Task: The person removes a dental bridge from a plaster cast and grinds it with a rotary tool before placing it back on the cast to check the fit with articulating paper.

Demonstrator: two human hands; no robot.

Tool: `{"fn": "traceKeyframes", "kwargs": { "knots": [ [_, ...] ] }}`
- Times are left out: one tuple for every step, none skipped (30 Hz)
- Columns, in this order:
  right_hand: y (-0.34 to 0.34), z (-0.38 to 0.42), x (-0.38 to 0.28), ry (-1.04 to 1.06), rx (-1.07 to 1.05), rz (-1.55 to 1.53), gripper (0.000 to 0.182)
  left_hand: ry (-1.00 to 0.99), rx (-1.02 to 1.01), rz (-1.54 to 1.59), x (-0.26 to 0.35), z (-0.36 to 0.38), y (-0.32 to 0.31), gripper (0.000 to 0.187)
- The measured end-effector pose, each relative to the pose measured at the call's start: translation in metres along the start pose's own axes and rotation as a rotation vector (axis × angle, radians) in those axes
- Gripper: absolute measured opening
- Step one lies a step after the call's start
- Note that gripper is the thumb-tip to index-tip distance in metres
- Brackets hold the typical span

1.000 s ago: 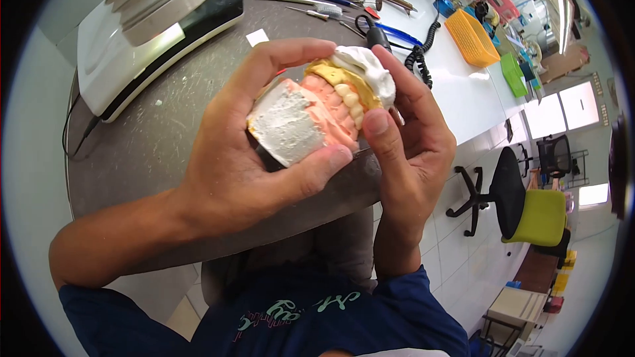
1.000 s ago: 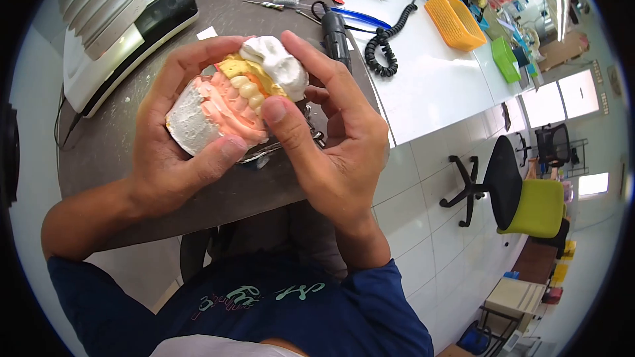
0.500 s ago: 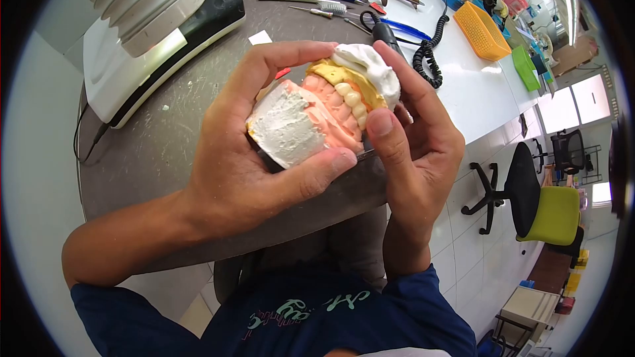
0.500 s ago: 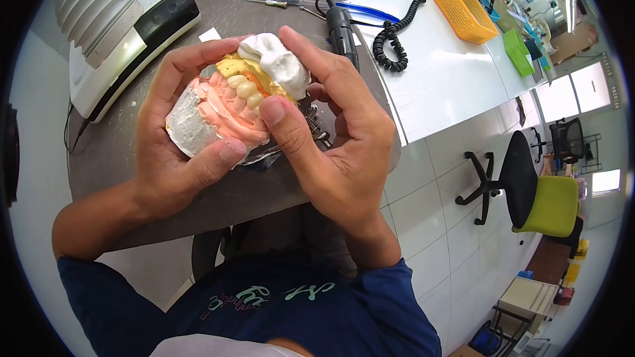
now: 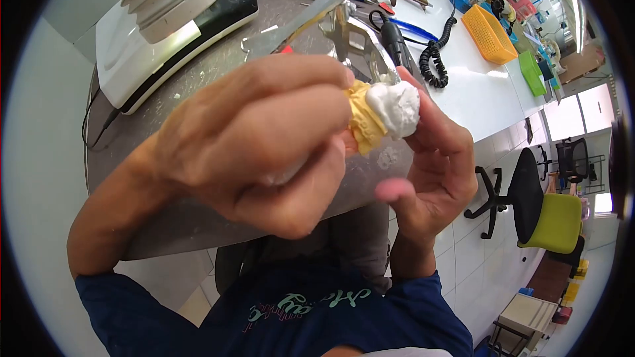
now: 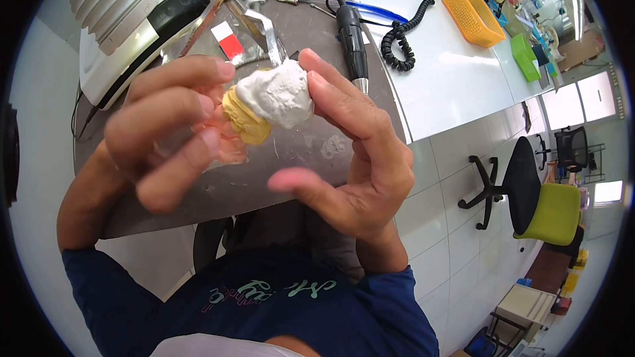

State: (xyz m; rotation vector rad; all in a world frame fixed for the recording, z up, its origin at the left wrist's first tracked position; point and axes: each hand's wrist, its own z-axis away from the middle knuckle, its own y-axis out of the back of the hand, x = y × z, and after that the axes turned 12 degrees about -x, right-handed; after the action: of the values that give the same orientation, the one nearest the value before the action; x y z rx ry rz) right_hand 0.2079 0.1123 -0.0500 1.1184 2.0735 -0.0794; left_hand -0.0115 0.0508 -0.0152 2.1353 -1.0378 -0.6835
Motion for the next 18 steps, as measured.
{"fn": "traceKeyframes", "kwargs": {
  "knots": [
    [0.001, 0.002, -0.002, -0.035, -0.037, -0.009, 0.093, -0.079, -0.006, -0.099, -0.002, 0.001, -0.002, 0.035],
    [-0.003, 0.003, -0.002, -0.034, -0.032, -0.015, 0.093, -0.161, -0.012, -0.199, -0.002, 0.001, -0.004, 0.031],
    [-0.01, 0.003, -0.002, -0.057, -0.008, -0.009, 0.096, 0.012, 0.039, -0.09, 0.012, -0.001, -0.009, 0.02],
    [-0.014, 0.004, -0.002, -0.079, 0.016, -0.002, 0.099, 0.01, 0.032, -0.093, 0.012, 0.0, -0.011, 0.02],
    [-0.014, 0.006, -0.002, -0.118, -0.043, 0.078, 0.105, -0.059, 0.015, -0.221, 0.011, 0.0, -0.012, 0.019],
    [-0.016, 0.006, -0.003, -0.116, -0.038, 0.073, 0.105, -0.128, -0.003, -0.348, 0.011, 0.001, -0.013, 0.018],
    [-0.021, 0.006, -0.004, -0.143, -0.054, 0.158, 0.104, -0.108, 0.008, -0.343, 0.014, 0.001, -0.016, 0.018],
    [-0.026, 0.005, -0.006, -0.173, -0.07, 0.241, 0.103, -0.11, 0.0, -0.338, 0.016, 0.002, -0.017, 0.018],
    [-0.03, 0.002, -0.007, -0.187, -0.067, 0.326, 0.102, -0.119, -0.029, -0.372, 0.017, 0.003, -0.017, 0.018],
    [-0.03, 0.001, -0.007, -0.19, -0.059, 0.321, 0.102, -0.13, -0.057, -0.407, 0.017, 0.003, -0.017, 0.017],
    [-0.03, 0.001, -0.007, -0.204, -0.071, 0.312, 0.102, -0.102, -0.059, -0.392, 0.017, 0.005, -0.018, 0.016],
    [-0.03, 0.0, -0.007, -0.219, -0.086, 0.303, 0.101, -0.101, -0.064, -0.39, 0.018, 0.005, -0.018, 0.016],
    [-0.032, 0.002, -0.005, -0.224, -0.085, 0.298, 0.101, -0.069, -0.098, -0.404, 0.02, 0.003, -0.018, 0.019],
    [-0.034, 0.004, -0.002, -0.21, -0.054, 0.252, 0.101, -0.035, -0.128, -0.42, 0.024, 0.002, -0.017, 0.022],
    [-0.034, 0.004, 0.002, -0.191, -0.026, 0.21, 0.102, -0.032, -0.127, -0.423, 0.028, 0.0, -0.012, 0.022],
    [-0.034, 0.004, 0.004, -0.191, -0.029, 0.211, 0.102, -0.02, -0.172, -0.501, 0.035, -0.001, -0.003, 0.034],
    [-0.033, 0.005, 0.005, -0.164, 0.024, 0.16, 0.104, -0.007, -0.218, -0.575, 0.04, 0.0, 0.004, 0.047],
    [-0.032, 0.005, 0.006, -0.137, 0.08, 0.111, 0.106, -0.007, -0.216, -0.573, 0.04, 0.003, 0.009, 0.047]
  ]
}}
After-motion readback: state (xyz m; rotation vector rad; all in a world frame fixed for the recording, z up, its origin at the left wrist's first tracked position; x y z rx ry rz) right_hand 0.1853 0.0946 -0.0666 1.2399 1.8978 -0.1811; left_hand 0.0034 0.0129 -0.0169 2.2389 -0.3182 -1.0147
